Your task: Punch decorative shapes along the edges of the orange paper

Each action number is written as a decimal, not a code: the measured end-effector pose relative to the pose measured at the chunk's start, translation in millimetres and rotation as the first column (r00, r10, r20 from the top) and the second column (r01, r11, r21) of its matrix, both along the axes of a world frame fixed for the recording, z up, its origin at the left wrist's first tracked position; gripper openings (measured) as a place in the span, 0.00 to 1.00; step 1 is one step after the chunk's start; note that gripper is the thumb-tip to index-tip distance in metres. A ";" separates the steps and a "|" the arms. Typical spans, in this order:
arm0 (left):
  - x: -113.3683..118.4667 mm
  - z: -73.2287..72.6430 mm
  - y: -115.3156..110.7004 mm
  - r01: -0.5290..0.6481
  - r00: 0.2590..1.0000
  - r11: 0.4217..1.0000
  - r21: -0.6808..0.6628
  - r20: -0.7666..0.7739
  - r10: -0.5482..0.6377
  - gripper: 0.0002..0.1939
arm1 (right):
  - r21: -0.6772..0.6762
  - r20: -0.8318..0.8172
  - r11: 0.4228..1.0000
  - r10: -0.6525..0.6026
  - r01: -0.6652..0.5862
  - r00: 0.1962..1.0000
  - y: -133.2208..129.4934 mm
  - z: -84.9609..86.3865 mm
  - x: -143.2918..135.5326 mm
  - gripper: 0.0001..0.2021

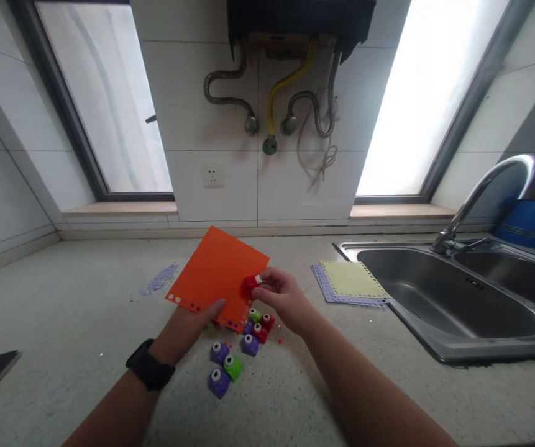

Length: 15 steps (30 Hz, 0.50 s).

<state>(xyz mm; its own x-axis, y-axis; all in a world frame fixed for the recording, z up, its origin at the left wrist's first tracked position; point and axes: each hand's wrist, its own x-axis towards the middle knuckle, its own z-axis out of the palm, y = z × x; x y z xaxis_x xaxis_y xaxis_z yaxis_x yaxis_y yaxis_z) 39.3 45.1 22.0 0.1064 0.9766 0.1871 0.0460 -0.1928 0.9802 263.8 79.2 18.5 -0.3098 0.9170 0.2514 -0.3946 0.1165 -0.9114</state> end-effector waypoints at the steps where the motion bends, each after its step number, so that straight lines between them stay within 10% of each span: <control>1: -4.4 0.8 -2.7 0.053 0.998 0.998 -0.039 0.028 -0.052 0.18 | -0.003 -0.008 1.000 0.013 -0.013 1.000 0.0 0.4 2.4 0.18; 6: -35.6 8.9 -9.9 0.262 0.911 0.941 -0.216 0.378 -0.166 0.28 | -0.034 0.055 0.991 0.128 -0.126 0.990 0.0 1.6 12.9 0.18; 15: -40.1 5.2 -20.7 0.345 0.926 0.829 -0.440 0.304 -0.224 0.22 | -0.135 0.290 0.959 0.278 -0.248 0.916 -4.6 -1.6 9.6 0.18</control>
<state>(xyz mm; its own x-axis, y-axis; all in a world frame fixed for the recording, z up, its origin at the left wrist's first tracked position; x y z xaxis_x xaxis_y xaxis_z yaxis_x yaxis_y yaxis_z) -0.8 24.3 27.2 0.4069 0.8816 -0.2393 -0.1743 0.3321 0.9270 273.4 74.6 16.9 -0.5908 0.8065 0.0242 -0.1026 -0.0453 -0.9937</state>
